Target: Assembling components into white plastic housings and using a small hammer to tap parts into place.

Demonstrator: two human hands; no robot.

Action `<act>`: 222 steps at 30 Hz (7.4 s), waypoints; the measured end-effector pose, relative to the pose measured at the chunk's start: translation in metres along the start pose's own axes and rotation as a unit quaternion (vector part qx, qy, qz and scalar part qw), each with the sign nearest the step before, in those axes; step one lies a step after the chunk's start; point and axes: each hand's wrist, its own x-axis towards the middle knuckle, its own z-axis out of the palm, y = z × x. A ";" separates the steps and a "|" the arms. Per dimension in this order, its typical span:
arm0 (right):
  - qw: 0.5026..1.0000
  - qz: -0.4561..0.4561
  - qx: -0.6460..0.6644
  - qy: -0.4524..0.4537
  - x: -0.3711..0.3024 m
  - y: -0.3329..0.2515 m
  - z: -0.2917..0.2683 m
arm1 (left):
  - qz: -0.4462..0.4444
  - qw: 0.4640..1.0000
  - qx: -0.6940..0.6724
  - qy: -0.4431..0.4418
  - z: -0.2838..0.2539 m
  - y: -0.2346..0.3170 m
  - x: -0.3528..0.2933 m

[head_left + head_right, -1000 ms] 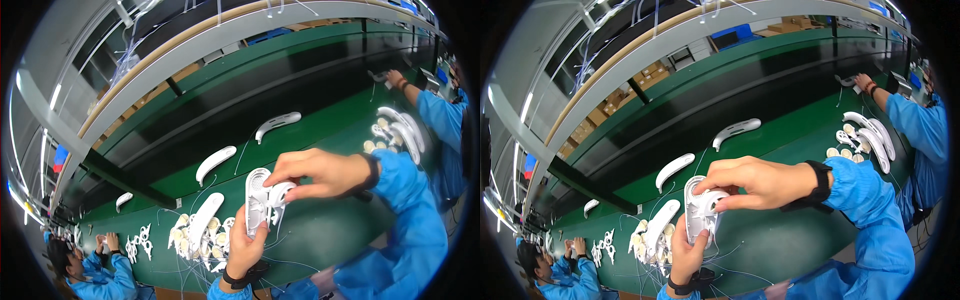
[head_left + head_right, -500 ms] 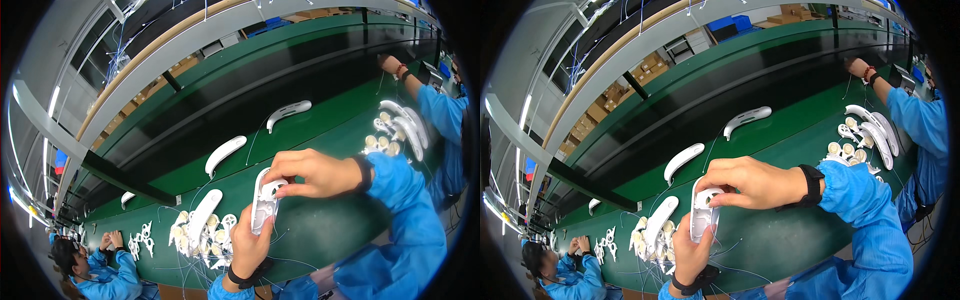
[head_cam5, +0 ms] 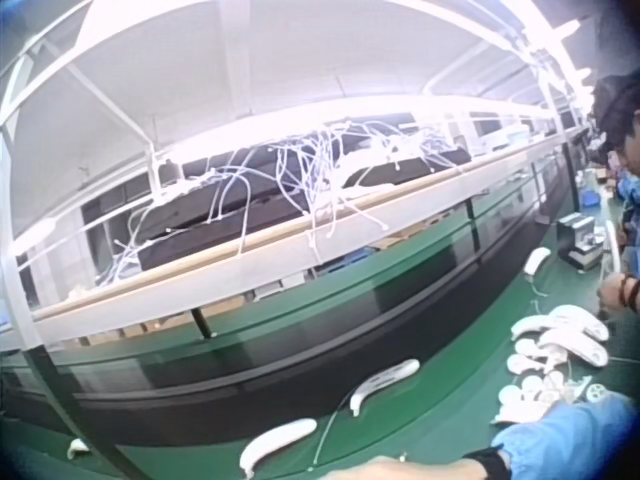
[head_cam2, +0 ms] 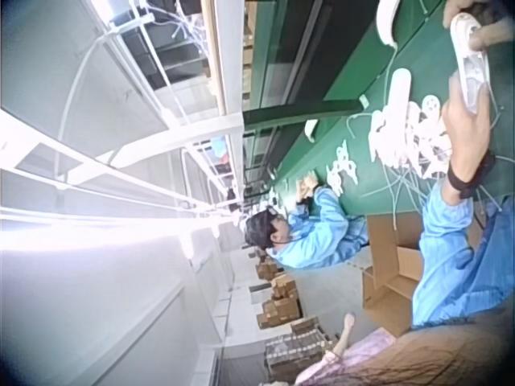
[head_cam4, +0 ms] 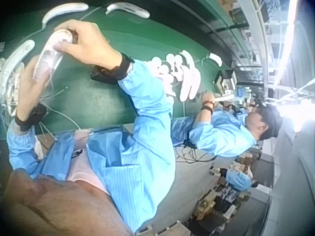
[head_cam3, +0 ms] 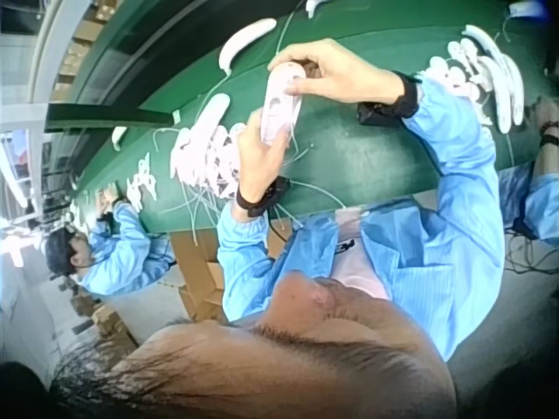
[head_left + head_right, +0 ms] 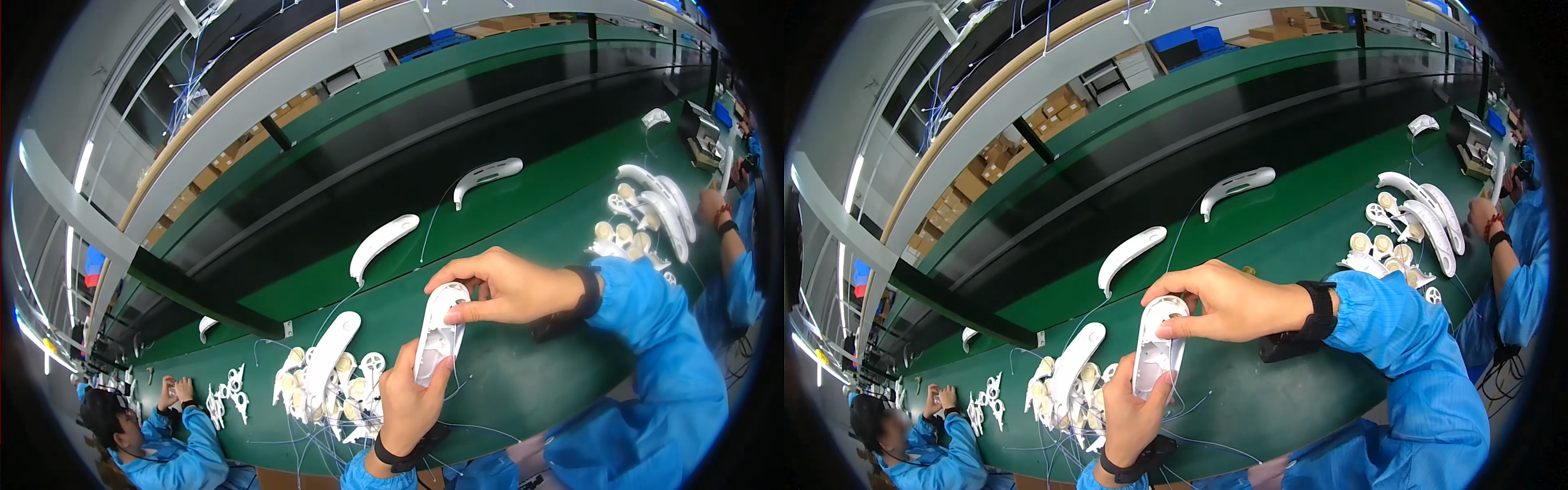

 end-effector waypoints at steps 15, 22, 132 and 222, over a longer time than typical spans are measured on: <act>0.984 0.081 0.155 -0.019 -0.013 0.025 0.008 | -0.096 0.989 -0.063 -0.093 0.000 0.003 0.003; 0.963 0.193 0.187 -0.016 -0.028 0.062 0.007 | -0.090 0.982 -0.045 -0.159 0.015 -0.018 0.011; 0.981 -0.140 0.133 -0.017 0.031 -0.003 0.016 | -0.086 0.980 -0.175 0.046 -0.056 -0.036 -0.038; 0.906 0.109 -0.393 0.109 -0.108 0.059 -0.017 | 0.050 0.947 0.273 -0.161 0.038 -0.034 0.022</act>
